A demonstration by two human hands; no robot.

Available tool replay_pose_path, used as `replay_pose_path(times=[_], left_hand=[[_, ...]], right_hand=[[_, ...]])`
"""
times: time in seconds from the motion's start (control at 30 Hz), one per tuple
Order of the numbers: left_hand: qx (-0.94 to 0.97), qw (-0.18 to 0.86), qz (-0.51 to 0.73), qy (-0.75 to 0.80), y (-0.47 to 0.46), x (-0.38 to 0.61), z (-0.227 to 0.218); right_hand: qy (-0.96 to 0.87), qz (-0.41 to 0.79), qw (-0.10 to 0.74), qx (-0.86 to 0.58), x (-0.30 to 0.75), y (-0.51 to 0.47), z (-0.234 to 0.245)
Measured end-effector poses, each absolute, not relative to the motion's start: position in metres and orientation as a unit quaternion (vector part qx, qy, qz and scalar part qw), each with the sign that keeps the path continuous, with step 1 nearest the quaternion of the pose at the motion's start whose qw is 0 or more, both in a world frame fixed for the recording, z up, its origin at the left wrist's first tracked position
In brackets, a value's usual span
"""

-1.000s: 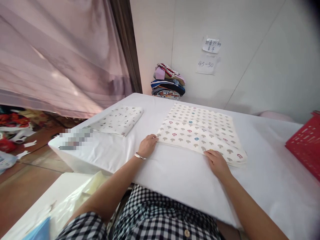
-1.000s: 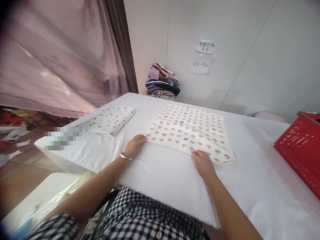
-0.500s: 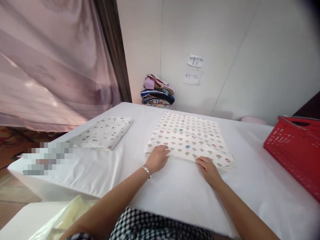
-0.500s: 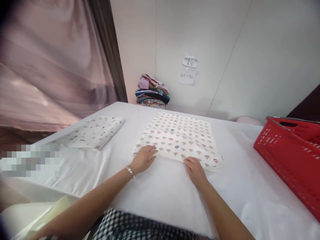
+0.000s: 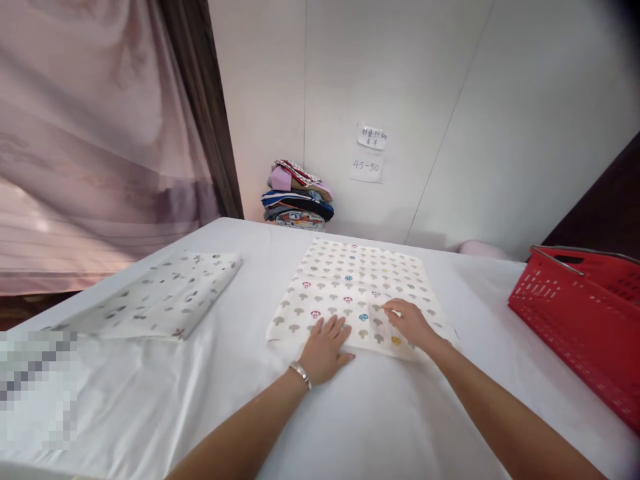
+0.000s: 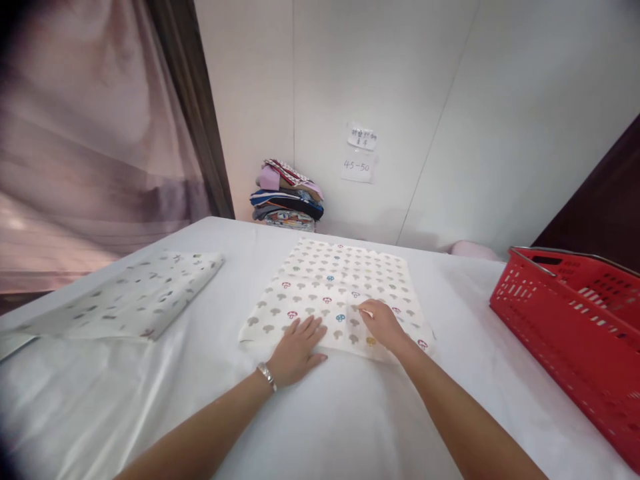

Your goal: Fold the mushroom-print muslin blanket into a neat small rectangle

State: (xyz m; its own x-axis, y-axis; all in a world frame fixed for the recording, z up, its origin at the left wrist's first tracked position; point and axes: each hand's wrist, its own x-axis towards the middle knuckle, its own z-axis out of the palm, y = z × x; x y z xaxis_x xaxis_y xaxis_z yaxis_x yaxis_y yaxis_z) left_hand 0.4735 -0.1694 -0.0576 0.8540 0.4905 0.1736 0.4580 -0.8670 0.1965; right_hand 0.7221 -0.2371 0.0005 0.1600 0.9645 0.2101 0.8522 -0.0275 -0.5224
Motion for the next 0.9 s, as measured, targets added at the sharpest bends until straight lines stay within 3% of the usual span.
replay_pose_path(times=[0.17, 0.4, 0.67, 0.9], left_hand=[[0.961, 0.079, 0.121, 0.235, -0.166, 0.472, -0.060], [0.965, 0.059, 0.131, 0.220, -0.167, 0.465, -0.057], [0.974, -0.050, 0.147, 0.168, -0.155, 0.465, -0.078], [0.930, -0.163, 0.274, 0.181, -0.155, 0.475, -0.103]], right_hand=[[-0.598, 0.088, 0.142, -0.784, 0.751, -0.159, 0.000], [-0.537, 0.130, 0.041, -0.833, 0.800, -0.096, -0.022], [-0.597, 0.143, -0.002, -0.789, 0.801, -0.048, -0.024], [-0.543, 0.131, 0.000, -0.829, 0.792, -0.007, -0.017]])
